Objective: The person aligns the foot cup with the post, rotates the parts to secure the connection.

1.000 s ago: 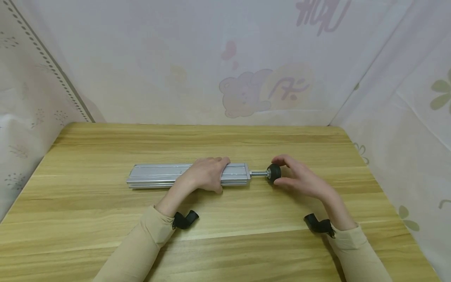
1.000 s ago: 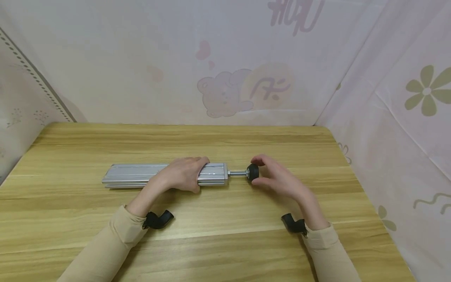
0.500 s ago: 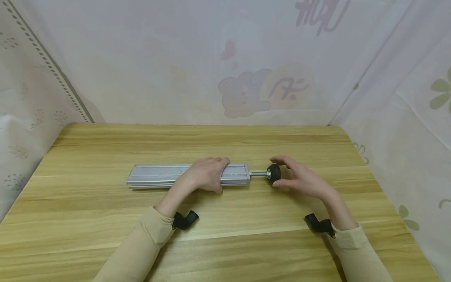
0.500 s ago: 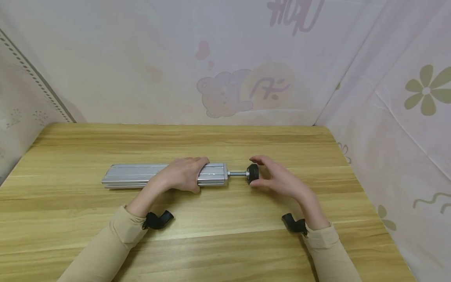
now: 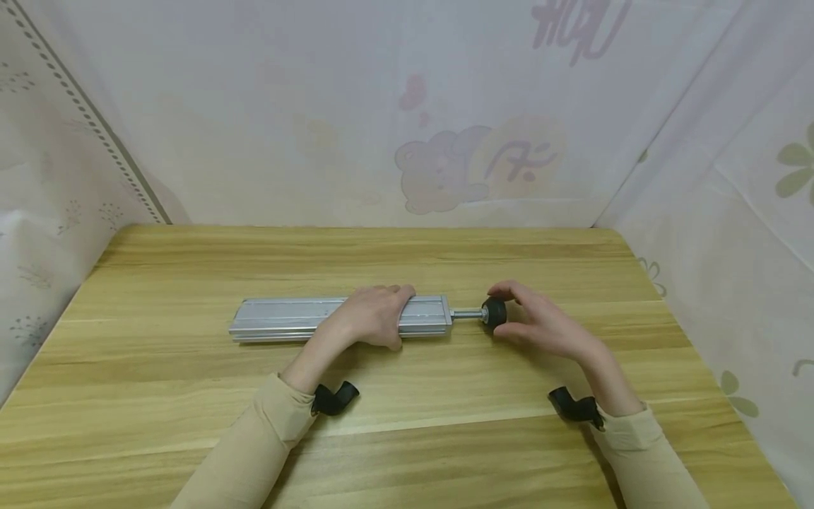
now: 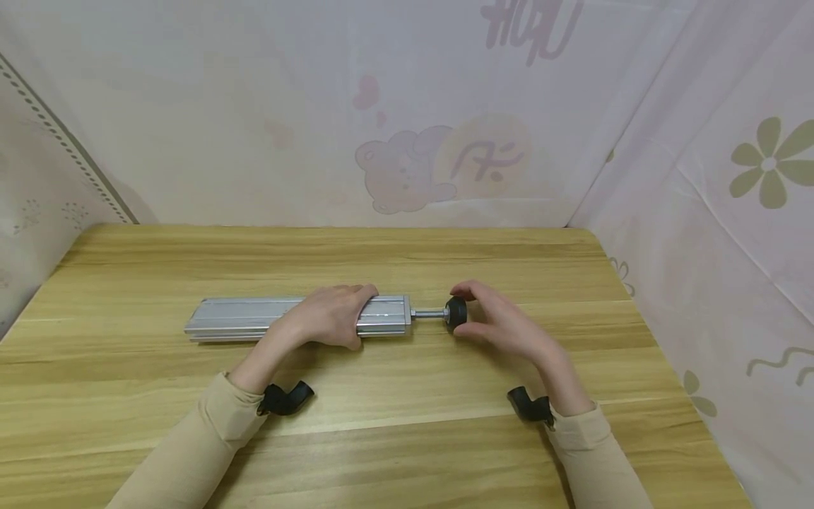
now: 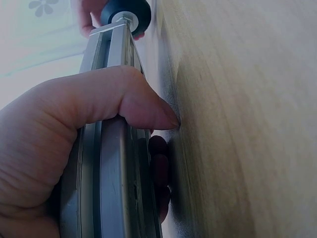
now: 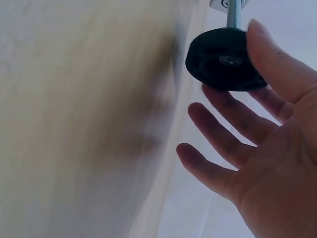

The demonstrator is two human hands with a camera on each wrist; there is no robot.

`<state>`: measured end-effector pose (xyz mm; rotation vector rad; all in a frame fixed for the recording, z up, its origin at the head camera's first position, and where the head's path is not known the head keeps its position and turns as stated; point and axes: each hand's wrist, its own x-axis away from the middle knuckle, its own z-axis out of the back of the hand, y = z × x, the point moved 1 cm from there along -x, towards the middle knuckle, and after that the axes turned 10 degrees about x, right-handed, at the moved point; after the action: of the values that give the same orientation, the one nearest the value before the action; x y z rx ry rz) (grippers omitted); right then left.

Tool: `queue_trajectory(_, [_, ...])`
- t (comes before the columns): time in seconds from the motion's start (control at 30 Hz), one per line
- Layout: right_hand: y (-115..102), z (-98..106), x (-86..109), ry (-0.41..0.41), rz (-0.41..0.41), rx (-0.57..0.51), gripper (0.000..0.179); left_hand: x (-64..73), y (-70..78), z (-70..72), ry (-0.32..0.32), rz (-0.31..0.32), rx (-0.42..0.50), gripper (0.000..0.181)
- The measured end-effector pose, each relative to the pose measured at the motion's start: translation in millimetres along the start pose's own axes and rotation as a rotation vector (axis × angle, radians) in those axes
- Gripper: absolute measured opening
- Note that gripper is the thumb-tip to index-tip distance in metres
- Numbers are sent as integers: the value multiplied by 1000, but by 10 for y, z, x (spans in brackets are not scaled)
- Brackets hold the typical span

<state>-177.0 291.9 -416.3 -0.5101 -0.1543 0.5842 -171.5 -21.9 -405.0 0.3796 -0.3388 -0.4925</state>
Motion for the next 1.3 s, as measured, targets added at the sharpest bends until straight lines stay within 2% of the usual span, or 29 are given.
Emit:
queue_trajectory(0.17, [16,10,13,-48,-13,-28,49,-1,-2,-3,8,-6,-4,75])
queue_trajectory(0.3, [24,9,21,-77,-30,-36,48,-1,-1,-7,9,-5,5,74])
queue_trajectory(0.43, [21,14,22,-62,-29,-33,60,1,4,-6,8,0,13,73])
queue_trajectory(0.57, [4,7,10,-3,2,17,80,-7,6,-11,5,3,10,72])
queue_trajectory(0.63, [-11,-2,-1,23,18,46,82,-10,7,-14,4,3,6,72])
queue_trajectory(0.87, [-13,-19,-11,53,32,34,69,-10,9,-13,7,5,5,75])
queue_trajectory(1.17, [-6,17,7,18,36,3,50,-2,7,-3,11,-7,9,73])
queue_trajectory(1.3, [-5,27,13,-1,-5,-17,46,-1,11,4,9,-6,5,72])
